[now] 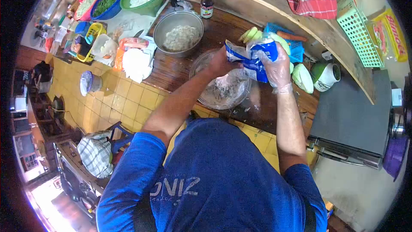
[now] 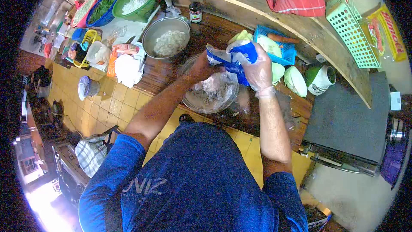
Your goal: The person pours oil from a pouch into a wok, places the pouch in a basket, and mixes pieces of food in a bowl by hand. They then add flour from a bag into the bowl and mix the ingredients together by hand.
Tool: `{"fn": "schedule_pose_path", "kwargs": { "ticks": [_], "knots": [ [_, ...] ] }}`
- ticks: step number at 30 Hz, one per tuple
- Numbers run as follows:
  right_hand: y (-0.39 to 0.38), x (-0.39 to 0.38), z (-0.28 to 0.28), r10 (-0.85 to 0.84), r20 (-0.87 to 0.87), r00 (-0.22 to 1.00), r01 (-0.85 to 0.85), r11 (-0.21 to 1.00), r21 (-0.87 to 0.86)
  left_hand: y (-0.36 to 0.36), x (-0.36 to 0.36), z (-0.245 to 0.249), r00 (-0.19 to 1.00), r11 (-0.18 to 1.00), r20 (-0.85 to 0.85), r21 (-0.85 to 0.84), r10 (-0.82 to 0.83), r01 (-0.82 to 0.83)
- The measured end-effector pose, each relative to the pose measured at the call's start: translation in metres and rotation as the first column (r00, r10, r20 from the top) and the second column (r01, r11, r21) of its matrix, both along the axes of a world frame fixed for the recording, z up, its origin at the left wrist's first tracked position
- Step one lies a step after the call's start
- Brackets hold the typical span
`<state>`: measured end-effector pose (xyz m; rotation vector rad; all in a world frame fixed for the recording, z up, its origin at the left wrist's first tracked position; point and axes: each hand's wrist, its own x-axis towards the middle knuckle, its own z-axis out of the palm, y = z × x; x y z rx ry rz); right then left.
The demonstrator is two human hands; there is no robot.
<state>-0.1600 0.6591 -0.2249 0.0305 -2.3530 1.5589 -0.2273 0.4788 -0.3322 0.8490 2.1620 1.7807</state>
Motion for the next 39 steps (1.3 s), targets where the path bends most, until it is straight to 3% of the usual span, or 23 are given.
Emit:
{"fn": "schedule_pose_path", "kwargs": {
  "ticks": [1,3,5,6,8,9,11,13,15,17,19,20,21,23,25,27,30,33,34,35,36,37,39],
  "knots": [
    [0.003,0.003,0.002,-0.065,0.001,0.998,0.065,0.998,-0.004,0.001,-0.003,0.004,0.997,0.996,-0.069,-0.090,-0.022,0.016],
    [0.023,0.004,-0.021,-0.105,-0.088,0.991,0.091,0.985,-0.149,0.003,-0.008,0.004,1.000,0.999,-0.014,-0.033,-0.025,0.024],
    [0.038,0.013,-0.043,-0.203,0.065,0.977,0.208,0.840,-0.501,0.008,-0.019,0.007,0.999,0.999,0.039,0.024,-0.029,0.028],
    [0.041,0.022,-0.046,-0.186,0.080,0.979,0.193,0.736,-0.648,0.014,-0.028,0.009,0.975,0.996,0.202,0.000,-0.087,0.089],
    [0.055,0.030,-0.080,-0.187,0.172,0.967,0.251,0.597,-0.762,0.025,-0.039,0.012,0.842,0.976,0.509,-0.015,-0.179,0.217],
    [0.057,0.035,-0.092,-0.206,0.230,0.951,0.306,0.535,-0.788,0.029,-0.040,0.013,0.843,0.975,0.506,-0.019,-0.183,0.223],
    [0.069,0.044,-0.130,0.018,0.270,0.963,0.250,0.317,-0.915,0.042,-0.044,0.017,0.809,0.960,0.564,-0.093,-0.166,0.263],
    [0.077,0.052,-0.175,0.223,0.379,0.898,0.372,0.072,-0.925,0.053,-0.051,0.019,0.808,0.957,0.548,-0.046,-0.216,0.287],
    [0.060,0.060,-0.165,0.261,0.272,0.926,0.273,0.035,-0.961,0.064,-0.057,0.019,0.803,0.953,0.526,0.056,-0.281,0.297],
    [0.054,0.064,-0.166,0.304,0.167,0.938,0.178,-0.007,-0.984,0.088,-0.060,0.033,0.753,0.976,0.628,0.051,-0.197,0.213],
    [0.058,0.064,-0.178,0.478,0.192,0.857,0.259,-0.078,-0.963,0.103,-0.071,0.039,0.836,0.925,0.549,-0.312,-0.011,0.217],
    [0.062,0.059,-0.185,0.564,0.110,0.818,0.229,-0.144,-0.963,0.110,-0.067,0.038,0.673,0.988,0.735,-0.033,-0.078,0.151],
    [0.069,0.058,-0.190,0.557,0.101,0.824,0.220,-0.151,-0.964,0.116,-0.065,0.039,0.679,0.986,0.730,-0.039,-0.081,0.159],
    [0.066,0.058,-0.165,0.506,0.264,0.821,0.341,-0.064,-0.938,0.122,-0.051,0.063,0.698,0.998,0.714,-0.046,0.054,-0.031],
    [0.082,0.052,-0.171,0.571,0.281,0.771,0.386,-0.068,-0.920,0.134,-0.056,0.050,0.652,0.999,0.758,0.044,-0.016,-0.027],
    [0.100,0.043,-0.192,0.527,0.352,0.773,0.275,0.223,-0.935,0.150,-0.039,0.078,0.562,0.907,0.816,0.127,0.134,-0.401],
    [0.153,0.008,-0.344,0.524,0.377,0.763,0.397,0.080,-0.914,0.164,-0.045,0.068,0.588,0.898,0.798,0.151,0.136,-0.413],
    [0.160,0.023,-0.250,0.702,0.313,0.639,0.265,0.181,-0.947,0.181,-0.036,0.069,0.597,0.856,0.794,0.226,0.113,-0.464],
    [0.167,0.028,-0.211,0.739,0.468,0.485,0.357,0.321,-0.877,0.187,-0.033,0.067,0.579,0.824,0.803,0.229,0.141,-0.518],
    [0.170,0.034,-0.205,0.742,0.467,0.480,0.361,0.318,-0.877,0.191,-0.032,0.065,0.559,0.788,0.812,0.230,0.169,-0.572],
    [0.173,0.041,-0.202,0.609,0.560,0.562,0.338,0.448,-0.828,0.188,-0.048,0.033,0.629,0.822,0.775,0.393,-0.055,-0.412],
    [0.176,0.046,-0.203,0.459,0.622,0.635,0.325,0.571,-0.754,0.193,-0.059,0.023,0.625,0.819,0.779,0.389,-0.048,-0.422],
    [0.179,0.055,-0.209,0.487,0.617,0.618,0.354,0.529,-0.772,0.204,-0.072,0.011,0.507,0.839,0.861,0.252,0.034,-0.483]
  ]
}}
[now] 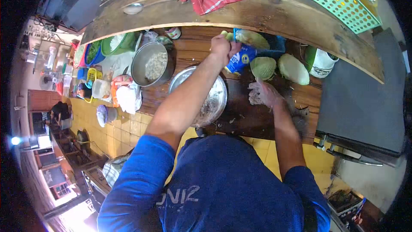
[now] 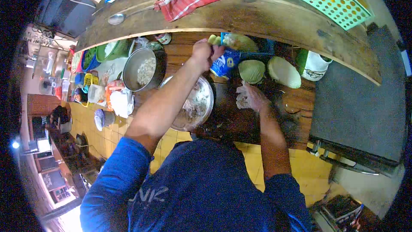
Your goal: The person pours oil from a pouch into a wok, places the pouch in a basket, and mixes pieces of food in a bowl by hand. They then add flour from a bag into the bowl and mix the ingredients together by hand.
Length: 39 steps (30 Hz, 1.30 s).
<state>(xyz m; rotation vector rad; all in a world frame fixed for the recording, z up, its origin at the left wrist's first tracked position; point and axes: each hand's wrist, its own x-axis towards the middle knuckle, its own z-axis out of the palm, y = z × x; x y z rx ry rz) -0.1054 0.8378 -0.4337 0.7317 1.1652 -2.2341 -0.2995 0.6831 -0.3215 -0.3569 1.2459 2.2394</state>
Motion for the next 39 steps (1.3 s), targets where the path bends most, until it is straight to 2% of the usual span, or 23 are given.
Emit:
{"fn": "schedule_pose_path", "kwargs": {
  "ticks": [2,4,7,9,10,11,12,13,14,16,17,19,20,22,25,26,29,30,32,34,36,38,39],
  "knots": [
    [-0.004,0.013,0.020,0.026,-0.011,1.000,-0.026,1.000,0.006,0.004,-0.011,0.013,1.000,0.992,0.011,-0.125,0.018,-0.017],
    [-0.019,0.022,0.043,0.025,-0.067,0.997,-0.024,1.000,0.007,0.001,-0.026,0.030,0.960,0.932,-0.049,-0.259,-0.275,0.254],
    [-0.058,0.015,0.056,0.059,-0.260,0.964,-0.029,0.992,0.119,-0.031,-0.055,0.030,0.876,0.819,-0.108,-0.422,-0.471,0.388],
    [-0.086,0.006,0.036,0.273,-0.537,0.798,0.013,0.884,0.468,-0.071,-0.046,0.052,0.825,0.806,-0.188,-0.410,-0.534,0.428],
    [-0.104,0.000,0.030,0.581,-0.642,0.501,0.310,0.572,0.760,-0.094,-0.029,0.062,0.851,0.843,-0.221,-0.387,-0.477,0.373],
    [-0.125,-0.007,0.054,0.578,-0.587,0.567,0.051,0.686,0.726,-0.117,-0.008,0.070,0.859,0.858,-0.266,-0.410,-0.437,0.310],
    [-0.149,-0.011,0.018,0.543,-0.650,0.531,-0.003,0.769,0.640,-0.145,0.008,0.064,0.891,0.876,-0.237,-0.397,-0.387,0.275],
    [-0.168,-0.020,0.026,0.617,-0.678,0.400,0.074,0.716,0.694,-0.172,0.028,0.054,0.920,0.897,-0.241,-0.394,-0.310,0.199],
    [-0.194,-0.035,0.017,0.825,-0.369,0.428,-0.029,0.421,0.907,-0.206,0.049,0.036,0.943,0.899,-0.230,-0.420,-0.240,0.126],
    [-0.215,-0.054,0.042,0.920,-0.054,0.387,-0.167,0.127,0.978,-0.270,0.093,-0.017,0.974,0.947,-0.220,-0.322,-0.058,-0.017],
    [-0.223,-0.057,0.056,0.931,-0.049,0.361,-0.173,0.119,0.978,-0.294,0.124,-0.025,0.992,0.918,-0.125,-0.391,0.014,-0.062],
    [-0.238,-0.064,0.073,0.861,0.243,0.447,-0.253,-0.138,0.957,-0.340,0.171,-0.056,0.999,0.856,-0.044,-0.514,0.027,-0.046],
    [-0.258,-0.073,0.037,0.838,0.333,0.433,-0.167,-0.289,0.943,-0.363,0.203,-0.070,0.991,0.801,0.115,-0.598,0.067,0.015],
    [-0.262,-0.083,-0.116,0.707,-0.037,0.707,0.050,0.002,0.999,-0.373,0.220,-0.075,0.987,0.831,0.153,-0.553,0.037,0.055],
    [-0.255,-0.095,-0.010,0.861,-0.081,0.502,-0.073,0.136,0.988,-0.379,0.225,-0.091,0.998,0.903,0.054,-0.431,0.030,-0.004],
    [-0.253,-0.097,0.001,0.878,-0.051,0.476,-0.081,0.101,0.992,-0.382,0.222,-0.095,0.998,0.891,0.037,-0.449,-0.051,0.062],
    [-0.249,-0.096,0.039,0.783,-0.234,0.577,-0.077,0.337,0.938,-0.378,0.215,-0.089,0.992,0.890,0.025,-0.441,-0.121,0.120],
    [-0.236,-0.107,0.029,0.866,-0.045,0.498,-0.045,0.078,0.996,-0.376,0.212,-0.093,0.984,0.878,-0.011,-0.454,-0.177,0.153],
    [-0.245,-0.103,0.073,0.869,-0.208,0.450,-0.089,0.275,0.957,-0.370,0.207,-0.110,0.972,0.876,-0.051,-0.447,-0.228,0.182],
    [-0.252,-0.098,0.081,0.859,-0.172,0.482,-0.048,0.222,0.974,-0.357,0.203,-0.127,0.927,0.639,-0.134,-0.758,-0.351,0.132],
    [-0.256,-0.098,0.085,0.847,-0.147,0.511,-0.009,0.176,0.984,-0.352,0.202,-0.133,0.917,0.728,-0.220,-0.678,-0.333,0.101],
    [-0.257,-0.106,0.083,0.868,0.128,0.480,-0.023,-0.133,0.991,-0.348,0.199,-0.145,0.901,0.796,-0.302,-0.601,-0.311,0.073],
    [-0.249,-0.106,0.072,0.856,0.055,0.515,-0.007,-0.060,0.998,-0.342,0.199,-0.158,0.903,0.738,-0.260,-0.669,-0.341,0.087]
  ]
}}
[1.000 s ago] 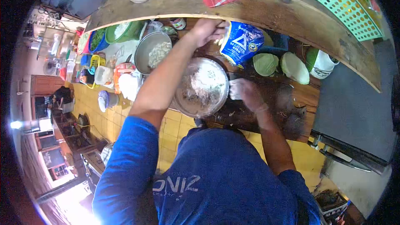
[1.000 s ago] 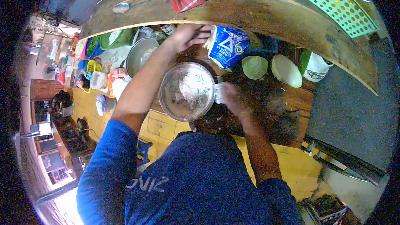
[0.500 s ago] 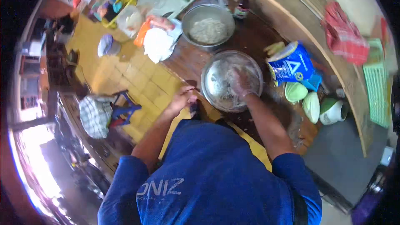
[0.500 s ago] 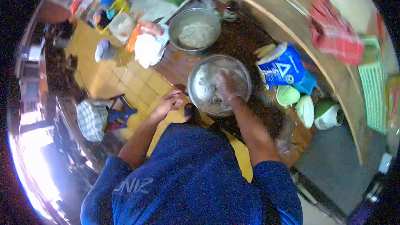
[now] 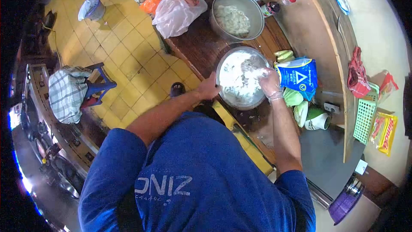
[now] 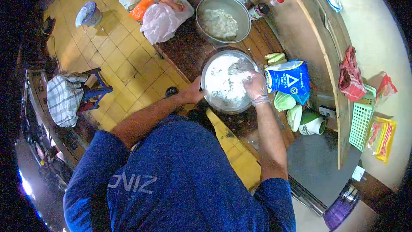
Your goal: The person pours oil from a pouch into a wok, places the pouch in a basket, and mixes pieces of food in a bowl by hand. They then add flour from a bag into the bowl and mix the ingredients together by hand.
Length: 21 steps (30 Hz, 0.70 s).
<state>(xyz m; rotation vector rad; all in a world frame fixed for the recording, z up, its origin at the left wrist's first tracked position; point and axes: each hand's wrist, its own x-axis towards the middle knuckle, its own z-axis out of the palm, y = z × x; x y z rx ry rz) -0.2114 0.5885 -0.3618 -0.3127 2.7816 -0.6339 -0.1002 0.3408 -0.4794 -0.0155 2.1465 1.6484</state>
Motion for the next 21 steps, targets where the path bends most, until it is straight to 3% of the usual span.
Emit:
{"fn": "schedule_pose_path", "kwargs": {
  "ticks": [1,3,5,7,8,9,11,14,15,17,18,19,21],
  "knots": [
    [-0.002,0.001,0.001,0.000,0.004,1.000,0.000,1.000,0.003,0.002,-0.001,0.004,1.000,0.996,0.015,-0.090,-0.006,0.007],
    [-0.004,-0.001,0.002,-0.096,0.110,0.989,0.121,0.961,-0.247,0.003,-0.002,0.011,0.996,0.994,0.085,-0.104,-0.013,0.021],
    [-0.012,-0.003,0.010,-0.036,0.069,0.997,0.054,0.961,-0.271,0.005,0.000,0.009,0.988,0.992,0.155,-0.122,-0.012,0.031],
    [-0.024,-0.004,0.012,0.140,0.112,0.984,-0.130,0.987,-0.091,0.009,0.006,-0.004,0.998,0.996,-0.034,-0.072,0.045,-0.047],
    [-0.029,-0.007,-0.005,0.179,0.217,0.960,-0.164,0.983,-0.088,0.008,0.007,0.011,0.998,0.995,-0.030,-0.082,0.052,-0.054],
    [-0.029,-0.012,-0.039,0.272,0.216,0.938,-0.291,0.955,0.058,0.006,0.007,0.026,0.998,0.996,0.011,-0.076,0.055,-0.054],
    [-0.064,0.013,-0.052,0.174,0.142,0.974,-0.222,0.847,0.483,0.007,0.007,0.032,0.997,0.995,0.053,-0.086,0.059,-0.055],
    [-0.072,0.015,-0.077,0.118,0.164,0.979,-0.186,0.842,0.506,0.016,0.012,-0.006,0.982,0.977,-0.079,-0.116,0.169,-0.178],
    [-0.066,0.012,-0.080,0.113,0.170,0.979,-0.185,0.846,0.499,0.019,0.013,-0.018,0.970,0.975,-0.119,-0.050,0.210,-0.217],
    [-0.057,-0.006,-0.051,0.104,0.342,0.934,-0.170,0.971,0.169,0.023,0.013,-0.037,0.955,0.969,-0.165,0.016,0.246,-0.246],
    [-0.054,0.001,-0.010,0.225,0.259,0.939,-0.201,0.973,-0.116,0.023,0.012,-0.044,0.953,0.963,-0.137,0.070,0.269,-0.261],
    [-0.043,-0.002,-0.016,0.232,0.258,0.938,-0.208,0.971,-0.117,0.023,0.015,-0.048,0.950,0.952,-0.104,0.125,0.294,-0.280],
    [-0.006,-0.014,-0.039,0.255,0.284,0.924,-0.154,0.930,-0.335,0.020,0.015,-0.025,0.957,0.963,-0.106,0.051,0.269,-0.265]
  ]
}}
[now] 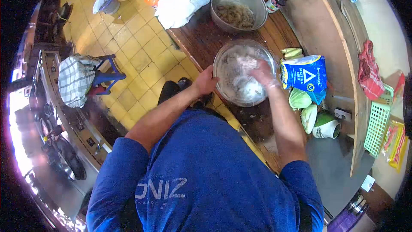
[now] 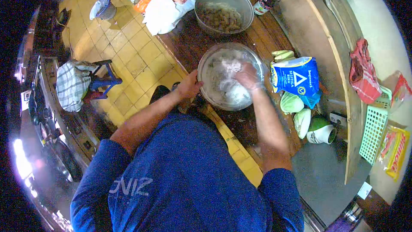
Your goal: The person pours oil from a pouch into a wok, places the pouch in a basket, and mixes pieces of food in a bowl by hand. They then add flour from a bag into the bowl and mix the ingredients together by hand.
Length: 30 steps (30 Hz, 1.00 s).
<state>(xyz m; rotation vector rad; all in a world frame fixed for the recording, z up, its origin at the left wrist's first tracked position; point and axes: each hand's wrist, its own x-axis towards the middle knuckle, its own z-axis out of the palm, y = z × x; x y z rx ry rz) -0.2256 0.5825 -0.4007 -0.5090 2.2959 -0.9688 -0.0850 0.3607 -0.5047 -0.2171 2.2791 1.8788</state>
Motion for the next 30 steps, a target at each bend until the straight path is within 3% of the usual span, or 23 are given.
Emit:
{"fn": "schedule_pose_path", "kwargs": {
  "ticks": [1,2,4,5,6,8,9,10,12,16,18,19,20,22,24,25,26,28,29,30],
  "knots": [
    [0.014,-0.005,-0.003,-0.018,0.039,0.999,0.022,0.994,-0.105,-0.002,-0.002,0.009,1.000,0.997,0.016,-0.072,-0.025,0.026],
    [0.024,-0.007,0.002,-0.018,0.034,0.999,0.022,0.994,-0.104,0.000,0.000,-0.001,1.000,0.997,0.011,-0.071,-0.025,0.025],
    [0.036,-0.011,0.015,0.129,-0.220,0.967,-0.133,0.991,-0.004,0.001,-0.002,-0.016,0.998,1.000,0.062,-0.012,-0.024,0.025],
    [0.021,-0.004,0.059,0.059,0.135,0.989,-0.049,0.996,-0.075,0.000,-0.005,-0.012,0.999,1.000,0.049,-0.016,-0.024,0.025],
    [0.018,-0.010,0.055,0.059,0.125,0.990,-0.049,0.996,-0.076,0.001,-0.003,-0.008,1.000,0.999,0.025,-0.039,-0.001,0.002],
    [0.013,-0.024,0.033,0.179,0.063,0.982,-0.186,0.975,0.121,0.002,0.000,0.014,1.000,0.998,0.008,-0.053,0.026,-0.026],
    [0.003,-0.025,0.016,0.313,-0.058,0.948,-0.286,0.918,0.275,0.000,0.000,0.028,0.999,0.992,0.054,-0.128,0.007,0.000],
    [-0.016,-0.017,0.001,0.322,-0.058,0.945,-0.295,0.914,0.278,-0.002,-0.001,0.038,0.995,0.979,0.099,-0.204,-0.005,0.025],
    [-0.057,0.008,-0.031,0.371,-0.344,0.863,-0.097,0.789,0.607,0.002,0.002,0.037,0.998,0.987,0.042,-0.156,0.040,-0.033],
    [-0.070,0.018,-0.074,0.328,-0.323,0.888,-0.043,0.759,0.650,0.008,0.003,0.020,0.997,0.992,-0.032,-0.096,0.075,-0.078],
    [-0.064,0.019,-0.043,0.157,-0.054,0.986,-0.114,0.877,0.466,0.012,0.006,0.011,0.997,0.997,0.019,-0.029,0.073,-0.072],
    [-0.061,0.026,-0.032,0.329,-0.275,0.903,-0.153,0.846,0.510,0.010,0.002,0.010,0.995,0.996,0.066,0.026,0.078,-0.080],
    [-0.055,0.021,-0.029,0.339,-0.279,0.898,-0.158,0.842,0.516,0.008,-0.002,0.024,0.994,0.995,0.060,0.032,0.088,-0.090],
    [-0.027,0.008,-0.025,0.095,0.032,0.995,-0.096,0.994,0.057,0.006,0.000,0.046,0.986,0.989,0.154,-0.140,0.063,-0.041],
    [0.000,0.005,-0.021,-0.087,0.247,0.965,0.183,0.900,-0.396,0.011,0.001,0.017,0.992,0.994,0.103,-0.082,0.079,-0.070],
    [-0.012,0.016,0.054,-0.083,0.192,0.978,0.095,0.994,-0.054,0.014,0.001,0.007,0.995,0.995,0.042,-0.034,0.090,-0.089],
    [0.000,0.022,0.052,-0.088,0.193,0.977,0.099,0.994,-0.049,0.014,0.002,0.012,0.995,0.996,0.044,-0.029,0.086,-0.084],
    [0.024,0.027,0.040,0.010,0.007,1.000,-0.011,0.980,0.200,0.009,0.001,0.035,0.990,0.997,0.119,-0.038,0.077,-0.073],
    [0.005,0.039,0.066,0.146,-0.042,0.988,-0.121,0.920,0.372,0.009,0.000,0.039,0.990,0.997,0.119,-0.039,0.074,-0.070],
    [0.033,0.039,0.016,0.251,0.001,0.968,-0.242,0.934,0.264,0.008,-0.001,0.043,0.991,0.995,0.113,-0.073,0.070,-0.062]
  ]
}}
